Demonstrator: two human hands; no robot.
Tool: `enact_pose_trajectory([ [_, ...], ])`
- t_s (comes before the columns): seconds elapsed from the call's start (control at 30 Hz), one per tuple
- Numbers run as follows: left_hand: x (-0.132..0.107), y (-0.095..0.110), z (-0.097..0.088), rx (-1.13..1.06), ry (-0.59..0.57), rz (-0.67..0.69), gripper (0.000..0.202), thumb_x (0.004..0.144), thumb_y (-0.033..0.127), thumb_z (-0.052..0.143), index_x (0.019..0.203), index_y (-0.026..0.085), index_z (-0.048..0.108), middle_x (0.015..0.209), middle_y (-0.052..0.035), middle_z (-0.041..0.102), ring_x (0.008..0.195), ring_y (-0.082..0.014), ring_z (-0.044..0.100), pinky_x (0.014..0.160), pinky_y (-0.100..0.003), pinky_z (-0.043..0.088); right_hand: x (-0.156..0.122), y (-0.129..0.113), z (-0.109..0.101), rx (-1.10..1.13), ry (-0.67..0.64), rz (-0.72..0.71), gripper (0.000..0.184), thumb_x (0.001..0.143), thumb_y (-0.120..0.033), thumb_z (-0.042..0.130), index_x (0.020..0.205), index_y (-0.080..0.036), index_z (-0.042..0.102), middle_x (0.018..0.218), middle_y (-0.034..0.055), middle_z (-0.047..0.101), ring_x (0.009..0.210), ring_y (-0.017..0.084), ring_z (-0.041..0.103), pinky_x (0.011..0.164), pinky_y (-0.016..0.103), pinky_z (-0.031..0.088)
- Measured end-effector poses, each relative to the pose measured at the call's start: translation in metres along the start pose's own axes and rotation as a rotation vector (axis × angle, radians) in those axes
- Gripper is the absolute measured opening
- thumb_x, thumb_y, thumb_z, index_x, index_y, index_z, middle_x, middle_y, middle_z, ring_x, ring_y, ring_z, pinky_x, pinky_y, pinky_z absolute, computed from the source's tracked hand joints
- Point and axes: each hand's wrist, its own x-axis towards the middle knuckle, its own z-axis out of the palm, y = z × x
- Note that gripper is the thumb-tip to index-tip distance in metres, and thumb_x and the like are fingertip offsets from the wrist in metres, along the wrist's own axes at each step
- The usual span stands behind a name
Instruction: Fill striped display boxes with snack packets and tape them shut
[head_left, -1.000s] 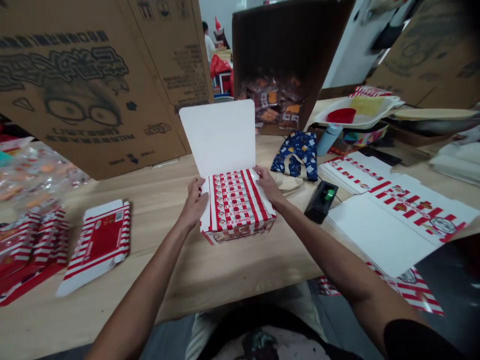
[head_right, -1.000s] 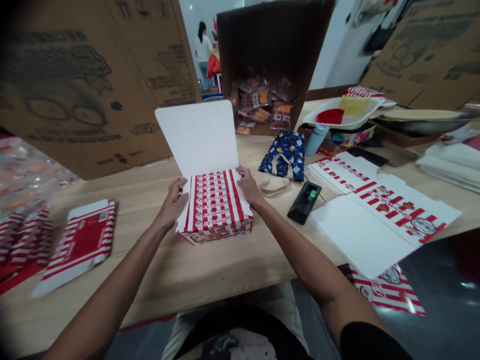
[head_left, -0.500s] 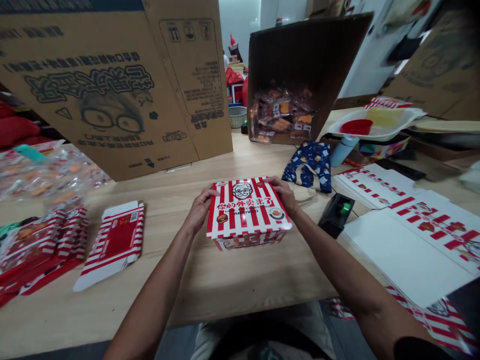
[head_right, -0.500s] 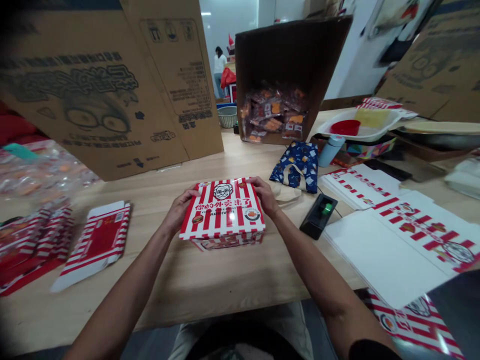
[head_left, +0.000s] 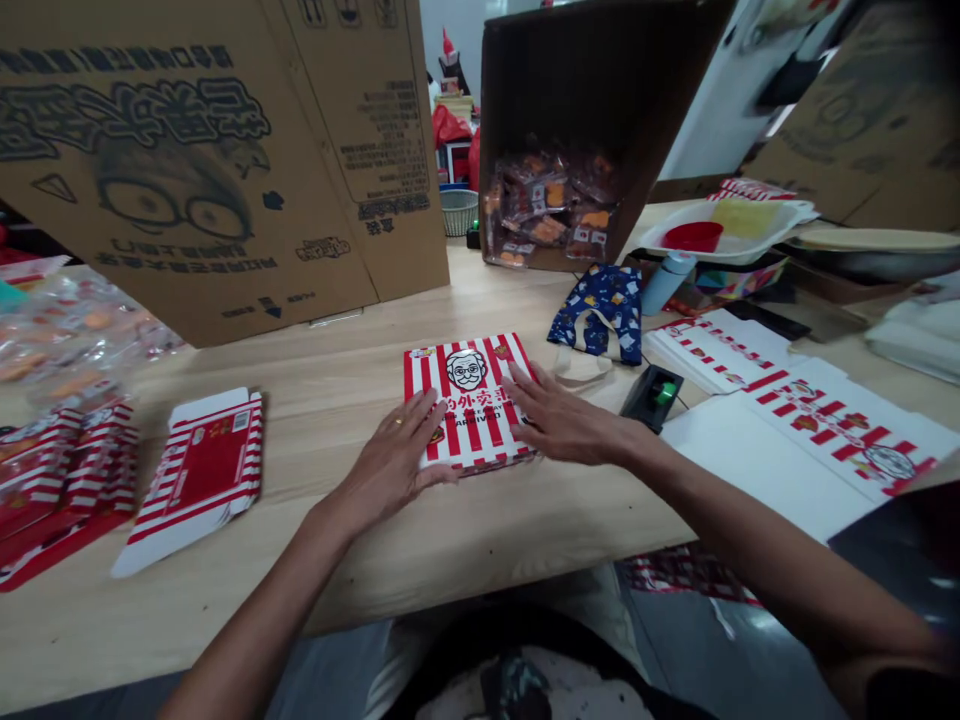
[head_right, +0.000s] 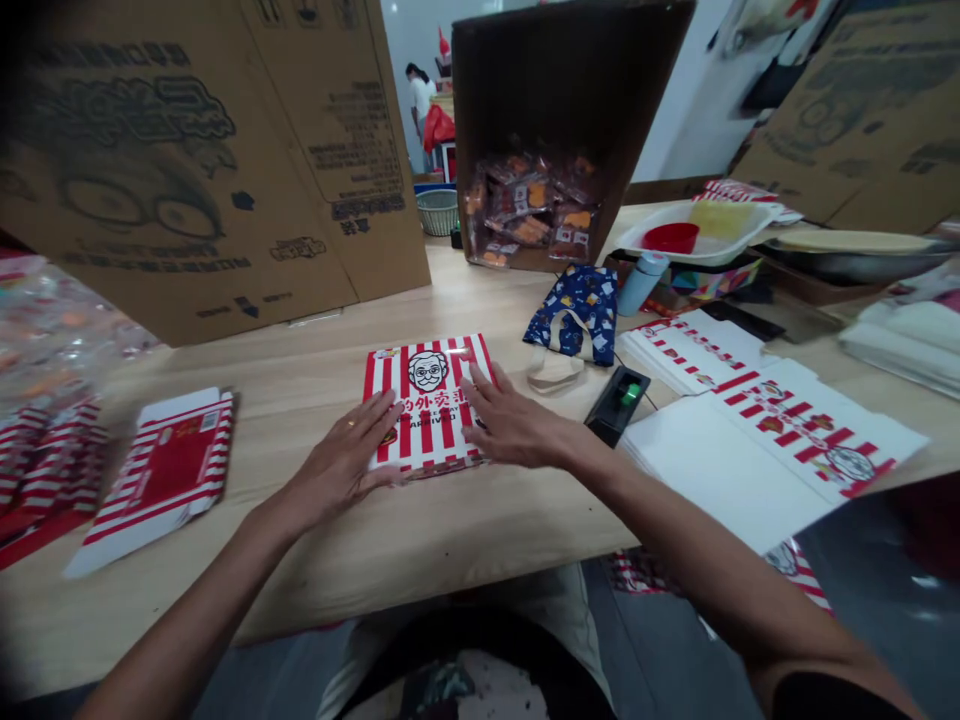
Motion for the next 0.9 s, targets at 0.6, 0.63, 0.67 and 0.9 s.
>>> enact_pose_trajectory([
  [0.6,0.007,0.010,-0.013,0.055,0.101,0.002,0.055,0.103,0.052,0.041,0.149,0.023,0.049,0.157,-0.0161,0.044,0.143,-0.0331,0.046,0.112,-0.057,0.042,-0.026,-0.008,-0.026,-0.073,0.093,-0.157,0.048,0.104,-0.029,0.044,0.152,-0.024,0.045,0.147,0.0146,0.047,0.137,0.033,0.042,0.114,0.060,0.040],
  [0.63,0.005,0.010,-0.012,0.045,0.103,0.006,0.055,0.102,0.051,0.042,0.150,0.024,0.048,0.158,-0.0151,0.042,0.145,-0.0322,0.044,0.113,-0.056,0.041,-0.028,-0.004,-0.026,-0.053,0.082,-0.167,0.048,0.104,-0.029,0.044,0.152,-0.026,0.045,0.150,0.0134,0.044,0.140,0.033,0.040,0.115,0.060,0.039],
  [0.67,0.003,0.009,-0.012,0.040,0.102,0.015,0.055,0.102,0.050,0.044,0.150,0.025,0.047,0.159,-0.0142,0.041,0.146,-0.0313,0.042,0.114,-0.055,0.040,-0.029,0.001,-0.026,-0.034,0.071,-0.177,0.048,0.104,-0.029,0.044,0.152,-0.027,0.044,0.153,0.0125,0.043,0.142,0.032,0.038,0.115,0.061,0.039],
  [0.9,-0.004,0.000,-0.001,0.051,0.100,0.136,0.052,0.106,0.034,0.032,0.157,0.027,0.035,0.162,-0.0069,0.038,0.155,-0.0258,0.026,0.124,-0.054,0.028,-0.035,0.011,-0.019,-0.056,0.048,-0.281,0.057,0.101,-0.024,0.047,0.157,-0.021,0.035,0.161,0.0171,0.033,0.153,0.034,0.023,0.120,0.067,0.029],
])
